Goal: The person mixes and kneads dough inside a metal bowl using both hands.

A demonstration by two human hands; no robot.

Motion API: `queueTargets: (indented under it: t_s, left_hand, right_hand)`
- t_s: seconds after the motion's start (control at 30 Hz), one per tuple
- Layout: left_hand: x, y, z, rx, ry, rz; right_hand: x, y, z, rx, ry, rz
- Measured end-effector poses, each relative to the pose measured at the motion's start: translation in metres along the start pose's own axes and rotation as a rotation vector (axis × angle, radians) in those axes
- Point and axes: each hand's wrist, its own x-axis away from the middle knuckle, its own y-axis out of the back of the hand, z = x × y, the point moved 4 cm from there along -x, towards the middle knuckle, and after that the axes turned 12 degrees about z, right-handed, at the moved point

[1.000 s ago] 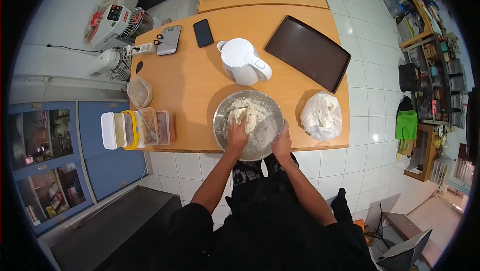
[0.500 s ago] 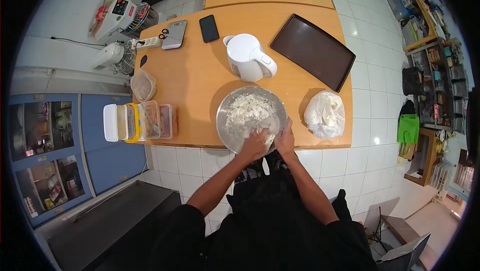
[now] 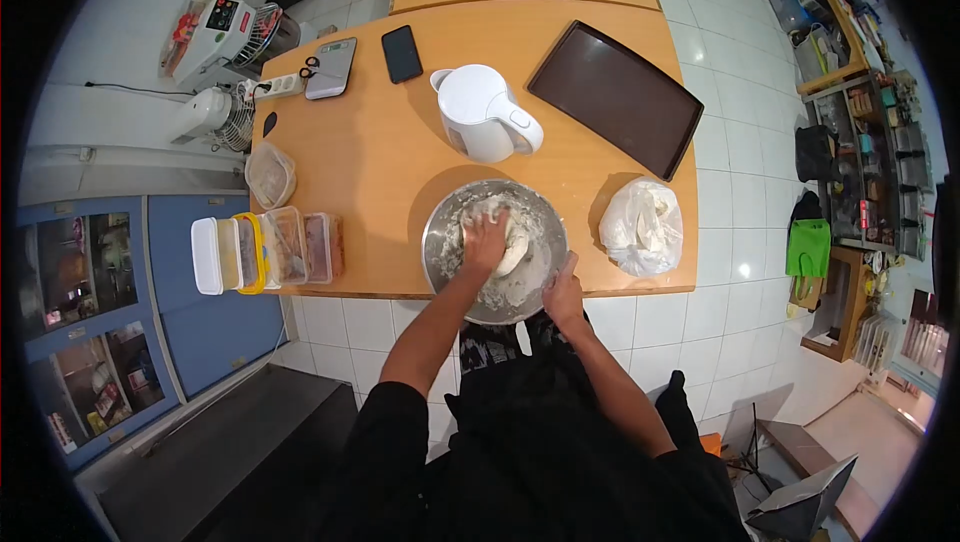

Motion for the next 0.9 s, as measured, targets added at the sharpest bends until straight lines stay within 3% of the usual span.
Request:
queueTargets:
  t_s: [0.03,0.13,0.23,0.37,0.57,0.67,0.7,0.77,0.83,0.9]
  left_hand:
    - [-0.006,0.012,0.008,0.111,0.088,0.116]
    - [-0.006,0.066,0.034,0.846,0.018,0.102]
    - [0.024,0.085,0.008,0.624,-0.119,0.142]
    - [0.074,0.032,-0.030,0.422,-0.191,0.008]
    - [0.038,0.060,-0.024,0.685,0.007,0.316]
    - [0.028,0.035,-0.016,1.394,-0.169,0.164]
    - [0.035,0.037,-0.024,1.440,-0.199,0.242]
    - [0.044,0.017,-0.036,1.148,-0.158,0.326]
    - [0.056,0.056,-0.041,0.789,0.071,0.545]
    - [0.064,0.075,-0.049,0.617,0.132,0.609]
  right_hand:
    - [0.002,0.002,0.003,-0.006,0.002,-0.003]
    - [0.002,0.001,-0.001,-0.034,-0.068,0.007]
    - [0.002,-0.001,-0.005,-0.082,-0.026,-0.048]
    - [0.004,0.000,0.002,-0.046,-0.076,-0.067]
    - [0.002,-0.009,0.001,0.039,-0.006,-0.204]
    - [0.004,-0.007,0.005,0.016,-0.030,-0.182]
    - [0.002,-0.010,0.007,0.024,-0.048,-0.182]
    - [0.000,-0.012,0.007,0.022,-0.088,-0.162]
    - [0.004,-0.011,0.006,-0.011,-0.022,-0.148]
    - [0.003,-0.010,0.003,-0.021,0.029,-0.135]
